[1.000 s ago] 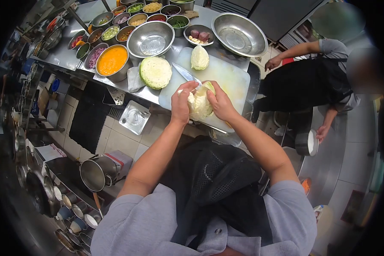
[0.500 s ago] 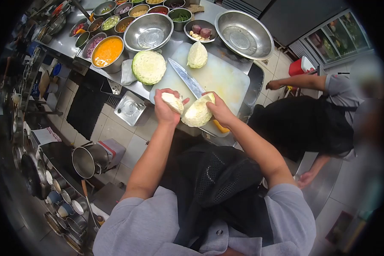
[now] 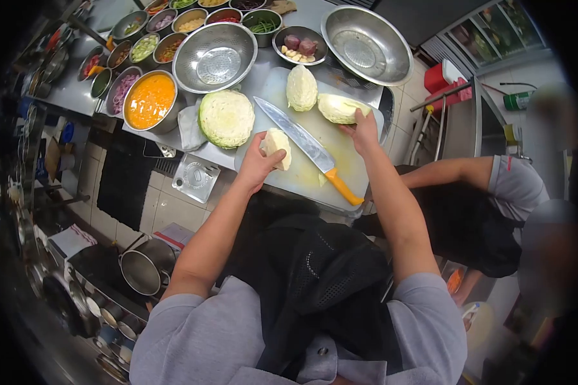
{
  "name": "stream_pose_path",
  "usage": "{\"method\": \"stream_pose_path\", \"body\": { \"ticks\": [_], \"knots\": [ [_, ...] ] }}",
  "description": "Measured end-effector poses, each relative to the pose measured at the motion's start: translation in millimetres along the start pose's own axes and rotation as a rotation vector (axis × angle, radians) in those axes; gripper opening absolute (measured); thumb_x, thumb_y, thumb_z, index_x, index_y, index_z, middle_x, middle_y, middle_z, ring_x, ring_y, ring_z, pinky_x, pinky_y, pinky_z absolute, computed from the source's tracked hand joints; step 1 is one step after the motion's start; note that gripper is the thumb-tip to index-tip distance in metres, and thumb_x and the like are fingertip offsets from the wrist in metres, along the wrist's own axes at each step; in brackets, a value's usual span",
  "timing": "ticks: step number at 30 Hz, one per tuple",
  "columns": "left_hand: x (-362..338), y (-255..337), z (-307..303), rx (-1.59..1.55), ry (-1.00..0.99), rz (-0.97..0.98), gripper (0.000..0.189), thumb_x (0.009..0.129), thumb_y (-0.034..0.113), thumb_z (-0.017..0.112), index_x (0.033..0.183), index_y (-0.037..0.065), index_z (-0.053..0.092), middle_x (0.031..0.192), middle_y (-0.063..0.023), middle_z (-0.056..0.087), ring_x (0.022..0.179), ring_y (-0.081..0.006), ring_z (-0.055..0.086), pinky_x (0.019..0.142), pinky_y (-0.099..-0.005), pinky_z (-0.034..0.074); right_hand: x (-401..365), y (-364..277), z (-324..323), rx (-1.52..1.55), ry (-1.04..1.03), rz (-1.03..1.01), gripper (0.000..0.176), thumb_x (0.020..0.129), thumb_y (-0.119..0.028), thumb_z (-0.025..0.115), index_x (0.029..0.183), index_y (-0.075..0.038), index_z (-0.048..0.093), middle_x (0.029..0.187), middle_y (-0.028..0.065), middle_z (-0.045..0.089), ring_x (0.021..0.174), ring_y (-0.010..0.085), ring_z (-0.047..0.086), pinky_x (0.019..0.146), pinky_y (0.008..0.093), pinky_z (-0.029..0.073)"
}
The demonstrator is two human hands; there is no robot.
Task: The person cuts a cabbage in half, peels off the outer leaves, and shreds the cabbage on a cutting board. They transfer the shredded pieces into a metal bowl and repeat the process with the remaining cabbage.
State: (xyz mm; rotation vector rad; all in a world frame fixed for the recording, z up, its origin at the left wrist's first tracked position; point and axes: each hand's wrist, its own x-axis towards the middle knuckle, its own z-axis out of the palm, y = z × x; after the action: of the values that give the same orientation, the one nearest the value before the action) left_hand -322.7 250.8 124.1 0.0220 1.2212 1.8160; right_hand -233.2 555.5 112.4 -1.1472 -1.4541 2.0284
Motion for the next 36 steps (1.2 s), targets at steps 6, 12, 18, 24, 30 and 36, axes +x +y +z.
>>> {"method": "stream_pose_path", "body": {
  "ticks": [6, 12, 18, 24, 30, 36],
  "knots": [
    [12.5, 11.0, -14.2, 0.669, 0.000, 0.332, 0.062, 0.085, 0.010, 0.082, 0.140, 0.005, 0.054, 0.126, -0.0130, 0.066, 0.108, -0.0265, 0.067, 0.092, -0.0381, 0.053, -43.7, 5.9, -32.2, -0.847, 0.144, -0.064, 0.055, 0.096, -0.032, 0.071, 0.134, -0.002, 0.044, 0.128, 0.0171, 0.059, 0.097, 0.0270, 0.066, 0.079, 0.0411, 0.057],
    [22.5, -3.0, -6.4, 1.154, -0.105, 0.968, 0.054, 0.073, -0.003, 0.077, 0.124, 0.009, 0.065, 0.118, -0.0124, 0.066, 0.114, -0.0343, 0.062, 0.097, -0.0434, 0.050, -141.5, 9.3, -5.9, -1.515, -0.411, -0.261, 0.049, 0.087, -0.026, 0.076, 0.127, -0.009, 0.052, 0.112, 0.0201, 0.062, 0.102, 0.0390, 0.065, 0.087, 0.0476, 0.054],
    [2.3, 2.0, 18.8, 1.451, -0.186, 0.952, 0.046, 0.073, 0.003, 0.077, 0.117, 0.010, 0.067, 0.122, -0.0090, 0.061, 0.118, -0.0331, 0.057, 0.100, -0.0461, 0.045, -104.7, -9.2, -18.2, -1.511, -0.313, -0.217, 0.036, 0.088, -0.009, 0.061, 0.122, -0.011, 0.051, 0.111, 0.0197, 0.061, 0.110, 0.0415, 0.061, 0.088, 0.0523, 0.052],
    [9.3, -28.1, 77.5, 1.478, -0.618, 0.668, 0.044, 0.075, 0.009, 0.079, 0.117, 0.009, 0.067, 0.127, -0.0135, 0.060, 0.115, -0.0334, 0.059, 0.097, -0.0467, 0.050, -85.2, -0.3, -42.4, -1.330, -0.422, -0.310, 0.033, 0.086, -0.010, 0.067, 0.117, -0.009, 0.054, 0.110, 0.0180, 0.063, 0.109, 0.0388, 0.061, 0.093, 0.0479, 0.050],
    [26.9, -68.1, 91.8, 1.689, -0.618, 0.603, 0.023, 0.083, 0.010, 0.067, 0.106, 0.006, 0.064, 0.111, -0.0157, 0.062, 0.105, -0.0345, 0.063, 0.081, -0.0442, 0.057, -100.7, -22.5, -67.7, -1.121, -0.368, -0.332, 0.034, 0.087, -0.011, 0.071, 0.116, -0.005, 0.055, 0.104, 0.0150, 0.066, 0.093, 0.0277, 0.067, 0.081, 0.0390, 0.055],
    [21.1, -68.6, 117.3, 1.197, -0.577, 0.566, 0.025, 0.085, 0.009, 0.071, 0.106, 0.006, 0.058, 0.104, -0.0153, 0.062, 0.091, -0.0345, 0.067, 0.078, -0.0442, 0.057, -144.6, -17.6, -68.5, -0.380, -0.541, 0.319, 0.016, 0.097, -0.008, 0.068, 0.105, -0.005, 0.056, 0.092, 0.0049, 0.069, 0.075, 0.0123, 0.066, 0.063, 0.0299, 0.055]
  ]
}}
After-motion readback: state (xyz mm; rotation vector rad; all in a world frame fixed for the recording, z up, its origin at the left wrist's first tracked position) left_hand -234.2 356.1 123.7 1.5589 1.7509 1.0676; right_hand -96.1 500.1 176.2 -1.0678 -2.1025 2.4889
